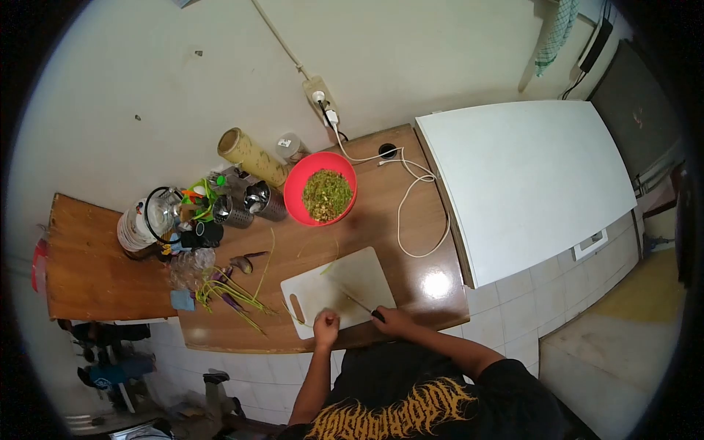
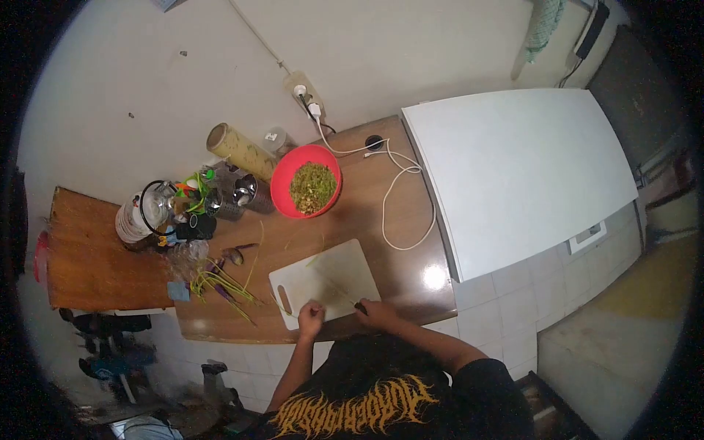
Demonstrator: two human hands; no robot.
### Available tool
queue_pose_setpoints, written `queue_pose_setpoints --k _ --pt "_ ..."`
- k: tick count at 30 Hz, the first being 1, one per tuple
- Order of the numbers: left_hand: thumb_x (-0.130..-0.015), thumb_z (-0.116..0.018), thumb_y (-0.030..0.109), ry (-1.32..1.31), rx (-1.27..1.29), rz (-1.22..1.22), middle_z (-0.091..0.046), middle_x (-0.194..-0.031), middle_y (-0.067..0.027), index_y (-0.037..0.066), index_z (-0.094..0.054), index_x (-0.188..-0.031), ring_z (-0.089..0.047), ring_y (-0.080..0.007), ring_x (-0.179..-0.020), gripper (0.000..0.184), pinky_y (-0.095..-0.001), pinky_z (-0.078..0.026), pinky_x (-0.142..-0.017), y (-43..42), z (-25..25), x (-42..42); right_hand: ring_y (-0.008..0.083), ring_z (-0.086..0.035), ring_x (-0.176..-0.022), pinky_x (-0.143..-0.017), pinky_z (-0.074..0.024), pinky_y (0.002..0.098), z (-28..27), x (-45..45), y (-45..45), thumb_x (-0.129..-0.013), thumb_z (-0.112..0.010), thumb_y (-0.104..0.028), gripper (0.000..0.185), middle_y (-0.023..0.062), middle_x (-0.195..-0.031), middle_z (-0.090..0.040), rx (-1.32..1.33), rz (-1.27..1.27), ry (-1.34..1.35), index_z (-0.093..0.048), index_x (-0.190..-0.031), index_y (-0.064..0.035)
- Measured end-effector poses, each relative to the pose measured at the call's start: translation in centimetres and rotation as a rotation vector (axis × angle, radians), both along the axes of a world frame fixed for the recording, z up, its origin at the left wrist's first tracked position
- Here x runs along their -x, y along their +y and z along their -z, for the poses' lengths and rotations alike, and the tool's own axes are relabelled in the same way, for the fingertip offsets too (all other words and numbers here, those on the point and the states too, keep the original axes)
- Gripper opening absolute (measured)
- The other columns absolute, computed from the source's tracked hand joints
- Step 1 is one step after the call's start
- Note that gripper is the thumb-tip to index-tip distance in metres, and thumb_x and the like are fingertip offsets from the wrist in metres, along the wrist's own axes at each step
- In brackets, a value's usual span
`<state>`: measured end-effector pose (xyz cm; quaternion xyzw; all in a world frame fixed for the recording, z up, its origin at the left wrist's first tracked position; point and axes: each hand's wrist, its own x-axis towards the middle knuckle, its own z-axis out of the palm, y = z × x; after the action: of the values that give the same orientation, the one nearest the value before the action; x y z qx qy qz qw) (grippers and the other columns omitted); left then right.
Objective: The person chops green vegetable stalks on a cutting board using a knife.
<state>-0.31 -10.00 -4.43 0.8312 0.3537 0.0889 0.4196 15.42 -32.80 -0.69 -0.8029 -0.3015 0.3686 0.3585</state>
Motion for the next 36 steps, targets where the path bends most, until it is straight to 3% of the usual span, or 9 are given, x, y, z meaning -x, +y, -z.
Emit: queue_pose_setpoints --k 1,3,5,12,17,19,26,31,36 --pt "-0.082 -0.072 0.008 -0.002 0.006 -0.005 -0.064 -0.086 -0.0089 0.004 -0.067 -0.093 -0.064 -0.0228 -0.076 0.013 -0.0341 -0.053 -0.074 0.0 0.0 0.3 0.0432 -0.068 -0.085 -0.078 -0.0541 0.0519 -0.6 0.2 0.3 -0.096 -0.056 -0.046 0.042 0.0229 -0.09 -0.07 0.02 -0.093 -0.015 -0.063 -0.107 -0.0068" --pt "-0.077 -0.073 0.013 0.081 -0.225 0.054 -0.064 -0.091 -0.0124 0.006 -0.068 -0.094 -0.065 -0.03 -0.081 0.019 -0.04 -0.054 -0.076 0.2 -1.2 0.6 0.0429 -0.068 -0.086 -0.078 -0.0541 0.0516 -0.3 1.1 1.0 -0.095 -0.057 -0.046 0.041 0.0229 -0.089 -0.07 0.028 -0.124 -0.033 -0.063 -0.106 -0.007" --pt "-0.077 -0.072 0.015 0.116 -0.217 0.062 -0.064 -0.091 -0.0127 0.007 -0.068 -0.094 -0.065 -0.0312 -0.084 0.019 -0.0421 -0.053 -0.077 0.5 -2.1 0.7 0.0426 -0.068 -0.086 -0.079 -0.0541 0.0513 0.4 2.0 1.6 -0.095 -0.058 -0.047 0.041 0.0229 -0.089 -0.07 0.036 -0.152 -0.053 -0.063 -0.106 -0.0072" --pt "-0.08 -0.069 0.018 0.163 -0.201 0.251 -0.064 -0.094 -0.0134 0.009 -0.068 -0.096 -0.063 -0.0353 -0.095 0.018 -0.0482 -0.049 -0.085 3.6 -2.5 0.5 0.0441 -0.067 -0.083 -0.075 -0.0529 0.0516 0.1 3.0 2.2 -0.096 -0.059 -0.041 0.038 0.0238 -0.087 -0.069 0.021 0.086 -0.096 -0.061 -0.103 -0.0041" --pt "-0.081 -0.069 0.018 0.058 -0.225 0.428 -0.064 -0.096 -0.0118 0.01 -0.067 -0.095 -0.062 -0.0341 -0.097 0.017 -0.0495 -0.047 -0.085 5.5 -2.9 -2.3 0.0479 -0.065 -0.08 -0.073 -0.0512 0.0538 -2.8 4.4 3.3 -0.098 -0.057 -0.036 0.037 0.0288 -0.08 -0.065 0.027 0.36 -0.133 -0.06 -0.097 0.0011" --pt "-0.081 -0.069 0.019 -0.127 -0.256 0.51 -0.064 -0.099 -0.0094 0.011 -0.067 -0.096 -0.06 -0.0323 -0.101 0.017 -0.0484 -0.046 -0.086 6.3 -2.8 -3.9 0.049 -0.065 -0.082 -0.074 -0.0511 0.0552 -3.3 5.2 4.3 -0.098 -0.056 -0.036 0.037 0.0291 -0.083 -0.066 0.103 0.386 -0.147 -0.059 -0.1 0.0005" --pt "-0.082 -0.069 0.021 -0.15 -0.297 0.786 -0.065 -0.101 -0.0081 0.014 -0.069 -0.096 -0.061 -0.0295 -0.103 0.016 -0.0463 -0.046 -0.087 6.6 -2.6 -7.6 0.0501 -0.065 -0.078 -0.071 -0.0513 0.0594 -3.7 7.9 7.3 -0.1 -0.05 -0.039 0.04 0.0295 -0.08 -0.067 0.414 0.42 -0.235 -0.055 -0.102 0.0008" --pt "-0.079 -0.07 0.019 -0.153 -0.147 0.752 -0.065 -0.094 -0.0068 0.015 -0.069 -0.088 -0.062 -0.0283 -0.101 0.009 -0.0464 -0.044 -0.088 7.1 -1.9 -8.0 0.0503 -0.065 -0.074 -0.067 -0.0513 0.0593 0.3 9.2 9.5 -0.101 -0.049 -0.035 0.039 0.0301 -0.076 -0.066 0.438 0.428 -0.302 -0.048 -0.102 0.0035" --pt "-0.08 -0.07 0.018 -0.141 -0.139 0.707 -0.066 -0.091 -0.0067 0.015 -0.07 -0.084 -0.063 -0.0273 -0.098 0.005 -0.0461 -0.044 -0.087 6.9 -1.5 -7.9 0.0507 -0.065 -0.073 -0.066 -0.0511 0.0592 -0.2 8.9 11.5 -0.102 -0.048 -0.033 0.037 0.0309 -0.076 -0.066 0.443 0.47 -0.321 -0.048 -0.102 0.0043"
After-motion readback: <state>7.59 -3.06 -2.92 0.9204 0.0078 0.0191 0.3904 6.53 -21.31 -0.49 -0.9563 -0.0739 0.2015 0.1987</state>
